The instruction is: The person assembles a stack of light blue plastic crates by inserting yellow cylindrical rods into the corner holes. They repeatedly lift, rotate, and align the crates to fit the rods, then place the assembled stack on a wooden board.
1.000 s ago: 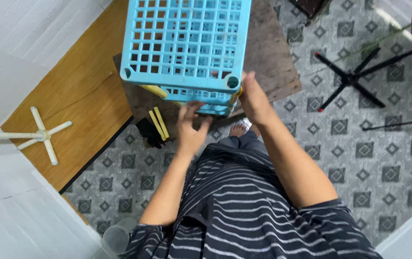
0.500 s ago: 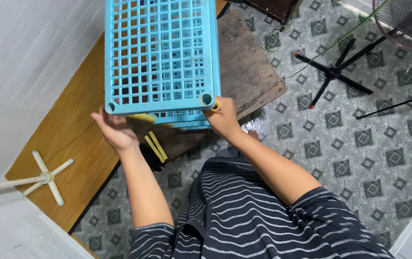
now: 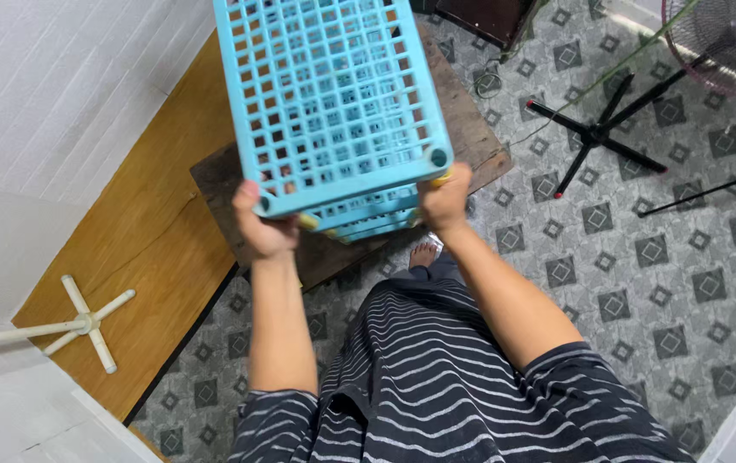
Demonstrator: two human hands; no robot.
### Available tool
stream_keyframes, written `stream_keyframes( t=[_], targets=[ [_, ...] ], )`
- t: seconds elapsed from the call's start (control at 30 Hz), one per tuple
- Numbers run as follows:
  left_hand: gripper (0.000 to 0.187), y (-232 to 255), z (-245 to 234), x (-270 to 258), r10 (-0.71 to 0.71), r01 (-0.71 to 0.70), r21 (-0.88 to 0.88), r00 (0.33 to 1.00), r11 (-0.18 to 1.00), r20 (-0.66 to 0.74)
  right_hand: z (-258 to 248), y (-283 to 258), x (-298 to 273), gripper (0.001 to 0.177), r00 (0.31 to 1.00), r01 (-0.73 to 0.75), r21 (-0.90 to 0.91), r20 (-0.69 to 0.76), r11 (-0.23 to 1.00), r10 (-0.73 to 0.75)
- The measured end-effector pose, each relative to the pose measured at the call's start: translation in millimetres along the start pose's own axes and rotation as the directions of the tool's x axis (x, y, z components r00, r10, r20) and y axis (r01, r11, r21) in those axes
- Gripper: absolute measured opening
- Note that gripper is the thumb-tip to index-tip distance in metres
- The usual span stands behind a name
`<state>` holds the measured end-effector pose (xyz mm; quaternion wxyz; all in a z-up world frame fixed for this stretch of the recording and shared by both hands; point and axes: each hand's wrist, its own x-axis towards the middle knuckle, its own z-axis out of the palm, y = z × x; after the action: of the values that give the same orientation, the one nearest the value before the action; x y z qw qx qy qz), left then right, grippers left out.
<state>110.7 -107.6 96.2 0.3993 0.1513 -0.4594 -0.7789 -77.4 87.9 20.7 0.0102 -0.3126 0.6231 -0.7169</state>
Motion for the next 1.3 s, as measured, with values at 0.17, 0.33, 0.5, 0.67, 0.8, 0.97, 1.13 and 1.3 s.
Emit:
stream_keyframes(
  t=[0.17,0.33,0.5,0.67,0.8,0.97,1.13,1.3],
  targets=[
    [0.046,-36,46,-37,-0.064,0.053,-0.096,0.992,0.994,-0.110,-25,16,42,0.030,0.986,0.009,-0.025,-0.165,1.000,-0.013],
    [0.050,-61,98,-64,-0.066,0.062,-0.059,0.996,0.996,-0.064,-40,29,87,0.022,0.979,0.058,0.236,-0.202,0.970,-0.009],
    [0.051,-78,142,-74,0.154,-0.156,-0.039,0.987,0.987,-0.055,-32,32,131,0.025,0.991,0.049,0.341,-0.136,0.939,-0.002],
    [0.048,-95,156,-49,0.264,-0.263,-0.017,0.965,0.965,0.013,-13,66,173,0.018,0.997,0.062,0.348,-0.055,0.936,-0.046],
    [0.049,-97,165,-45,0.302,-0.311,0.109,0.949,0.944,0.093,-21,130,205,0.014,0.998,0.000,0.467,0.051,0.884,-0.027],
    [0.041,-111,189,-34,0.296,-0.344,0.233,0.931,0.910,0.215,-48,172,247,0.024,0.953,-0.201,0.477,0.297,0.856,0.058],
    [0.044,-116,186,-34,0.128,-0.252,0.331,0.926,0.909,0.354,-74,97,235,0.028,0.834,-0.230,0.019,0.519,0.973,0.187],
    [0.044,-110,173,-41,0.288,-0.471,0.405,0.853,0.784,0.436,-71,4,116,0.025,0.969,-0.178,0.187,0.207,0.966,0.138]
  ],
)
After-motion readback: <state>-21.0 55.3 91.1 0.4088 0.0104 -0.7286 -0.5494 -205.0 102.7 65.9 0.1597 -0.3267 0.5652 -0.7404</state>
